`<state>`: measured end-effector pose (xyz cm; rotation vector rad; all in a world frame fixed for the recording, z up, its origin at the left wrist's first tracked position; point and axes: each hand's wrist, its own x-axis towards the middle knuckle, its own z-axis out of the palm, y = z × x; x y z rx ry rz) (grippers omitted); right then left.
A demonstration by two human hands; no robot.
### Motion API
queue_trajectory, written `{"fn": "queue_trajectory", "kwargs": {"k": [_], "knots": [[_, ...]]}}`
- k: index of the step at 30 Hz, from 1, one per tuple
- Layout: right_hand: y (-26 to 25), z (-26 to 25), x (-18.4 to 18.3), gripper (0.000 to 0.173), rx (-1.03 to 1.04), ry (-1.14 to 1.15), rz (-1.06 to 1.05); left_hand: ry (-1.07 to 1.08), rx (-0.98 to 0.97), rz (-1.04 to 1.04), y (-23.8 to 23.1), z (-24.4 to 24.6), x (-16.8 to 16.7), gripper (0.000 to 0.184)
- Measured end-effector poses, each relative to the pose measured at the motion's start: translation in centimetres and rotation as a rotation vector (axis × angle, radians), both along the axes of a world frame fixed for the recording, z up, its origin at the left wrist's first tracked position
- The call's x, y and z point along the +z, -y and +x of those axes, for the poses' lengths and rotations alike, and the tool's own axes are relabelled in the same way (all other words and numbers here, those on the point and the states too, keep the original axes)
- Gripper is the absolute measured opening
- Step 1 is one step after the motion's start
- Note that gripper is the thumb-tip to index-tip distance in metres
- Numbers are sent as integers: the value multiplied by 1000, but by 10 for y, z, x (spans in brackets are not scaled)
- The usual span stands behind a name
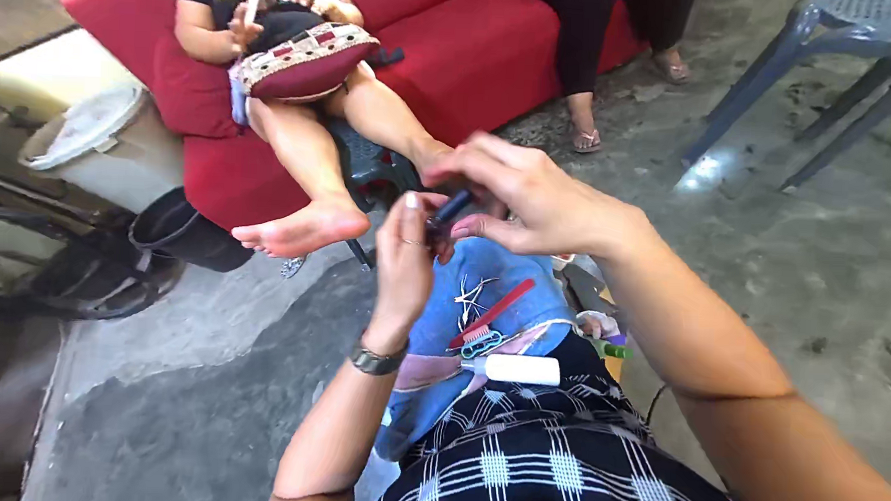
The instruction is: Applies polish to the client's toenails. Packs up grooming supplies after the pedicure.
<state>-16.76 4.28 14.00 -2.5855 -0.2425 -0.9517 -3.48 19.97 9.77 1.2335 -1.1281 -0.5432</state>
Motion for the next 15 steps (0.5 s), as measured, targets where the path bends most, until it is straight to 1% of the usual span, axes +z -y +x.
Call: {"fn": "queue_trajectory", "kwargs": {"k": [1, 2, 3, 4, 5, 6, 7, 8, 9, 10, 11, 12, 13, 14, 15], "knots": [[1, 2, 8, 28, 83, 50, -52, -234, -128, 64, 0, 3, 10, 41], [2, 5, 15, 24, 125, 117, -107, -430, -262, 143, 1, 8, 19, 41], [2, 6, 20, 18, 111, 147, -175, -559, -362, 215, 2, 13, 26, 39], [3, 6, 24, 16, 46, 138, -256, -573, -384, 246, 4, 14, 32, 37], [5, 5, 25, 25, -43, 133, -328, -456, -295, 216, 8, 10, 37, 36], [9, 5, 26, 35, -111, 142, -375, -289, -187, 149, 12, 5, 39, 38], [14, 5, 25, 40, -149, 148, -405, -150, -111, 81, 17, 2, 37, 40], [18, 3, 23, 39, -155, 152, -427, -105, -86, 49, 21, 0, 36, 40], [21, 0, 20, 32, -135, 163, -464, -169, -105, 68, 26, -2, 37, 39], [24, -2, 17, 24, -98, 188, -512, -311, -175, 149, 30, -2, 38, 40], [28, -3, 11, 21, -67, 230, -558, -478, -254, 269, 35, -2, 40, 45], [32, -6, 4, 22, -60, 259, -578, -580, -307, 396, 41, -2, 40, 51], [36, -8, -5, 20, -69, 258, -554, -566, -319, 456, 47, -3, 38, 52], [38, -11, -15, 19, -92, 227, -473, -418, -268, 420, 53, -7, 32, 47], [37, -16, -26, 23, -125, 154, -315, -148, -165, 307, 59, -10, 21, 41]]}}
